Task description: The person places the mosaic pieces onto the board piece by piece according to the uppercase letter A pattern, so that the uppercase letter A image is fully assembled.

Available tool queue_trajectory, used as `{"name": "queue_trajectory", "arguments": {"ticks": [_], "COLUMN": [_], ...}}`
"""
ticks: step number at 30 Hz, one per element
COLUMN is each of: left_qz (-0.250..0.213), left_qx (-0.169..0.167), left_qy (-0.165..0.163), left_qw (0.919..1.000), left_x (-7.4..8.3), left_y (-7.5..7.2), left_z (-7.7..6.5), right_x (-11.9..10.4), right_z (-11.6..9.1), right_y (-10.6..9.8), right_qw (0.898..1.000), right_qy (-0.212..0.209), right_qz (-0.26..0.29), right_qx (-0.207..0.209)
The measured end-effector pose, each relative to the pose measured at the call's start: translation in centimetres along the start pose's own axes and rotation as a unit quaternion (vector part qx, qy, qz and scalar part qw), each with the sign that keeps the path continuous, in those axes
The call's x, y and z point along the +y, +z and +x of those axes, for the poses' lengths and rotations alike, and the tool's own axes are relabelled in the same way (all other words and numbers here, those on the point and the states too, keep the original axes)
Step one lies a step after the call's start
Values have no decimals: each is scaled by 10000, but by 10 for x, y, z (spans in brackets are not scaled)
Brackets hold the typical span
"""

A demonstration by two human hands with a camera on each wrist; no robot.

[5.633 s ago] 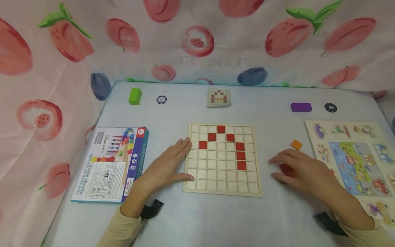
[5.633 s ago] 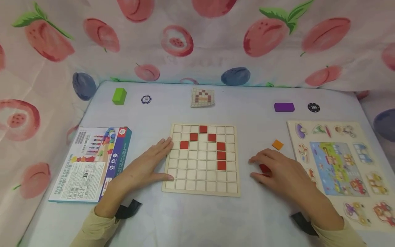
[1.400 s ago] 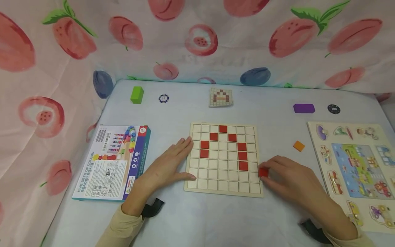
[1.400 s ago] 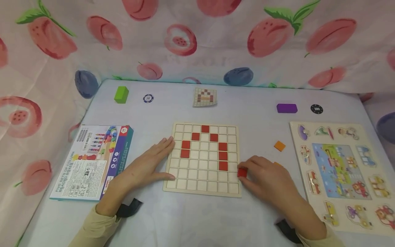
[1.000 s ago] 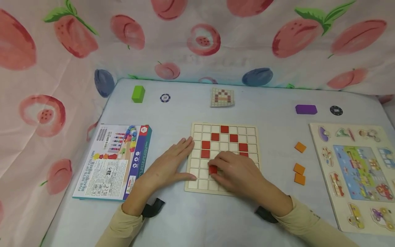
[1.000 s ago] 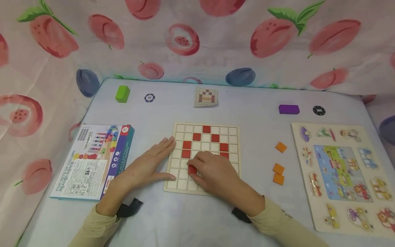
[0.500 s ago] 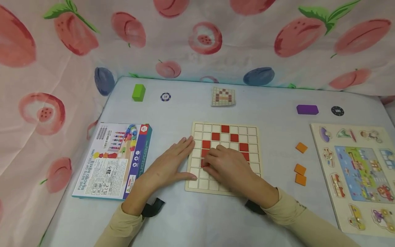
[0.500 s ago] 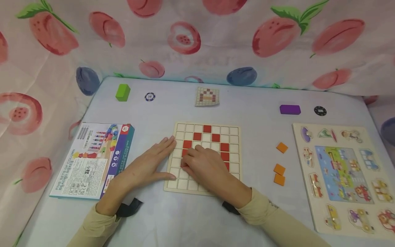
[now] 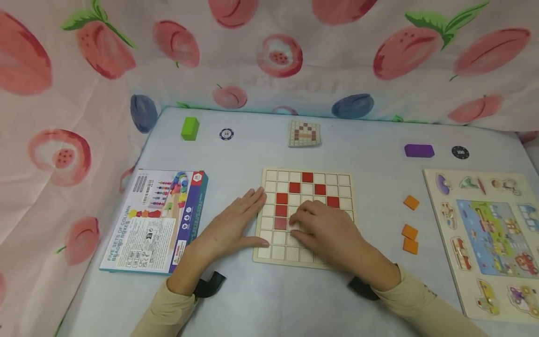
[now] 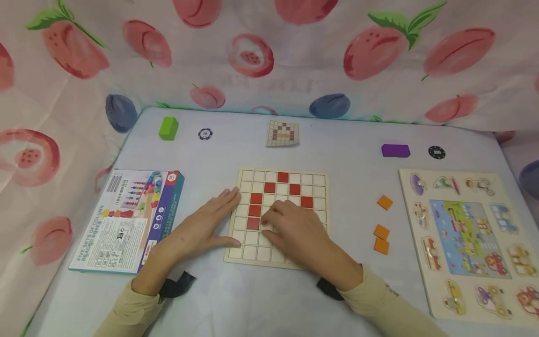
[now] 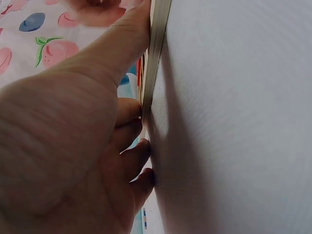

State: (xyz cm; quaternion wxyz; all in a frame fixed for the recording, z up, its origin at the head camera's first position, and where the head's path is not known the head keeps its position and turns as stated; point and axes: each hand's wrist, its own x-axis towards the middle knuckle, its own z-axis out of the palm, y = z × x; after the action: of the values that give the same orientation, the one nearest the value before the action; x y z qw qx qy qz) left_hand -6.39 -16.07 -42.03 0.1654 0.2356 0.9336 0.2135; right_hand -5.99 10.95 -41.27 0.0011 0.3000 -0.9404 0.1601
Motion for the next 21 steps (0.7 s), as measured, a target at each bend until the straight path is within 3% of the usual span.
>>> {"name": "queue_trajectory", "arguments": {"ticks": [6, 15, 21], "left_qz": [-21, -45, -31], "left_qx": [-11, -1, -15], "left_qy": [-10, 26, 30], "left_qw": [10000, 10000, 10000], "left_x": [0, 0, 0], "left_y": [0, 1, 1], "left_z": [0, 0, 0], "right_x": [44, 120, 145], "right_z": [-31, -76, -93], "right_y": [-22, -52, -60], "right_qw": [9967, 9795, 9636], "right_qy": [796, 1914, 2473], "right_qz": [-105, -592, -1000], "right_qx": [157, 195, 168]}}
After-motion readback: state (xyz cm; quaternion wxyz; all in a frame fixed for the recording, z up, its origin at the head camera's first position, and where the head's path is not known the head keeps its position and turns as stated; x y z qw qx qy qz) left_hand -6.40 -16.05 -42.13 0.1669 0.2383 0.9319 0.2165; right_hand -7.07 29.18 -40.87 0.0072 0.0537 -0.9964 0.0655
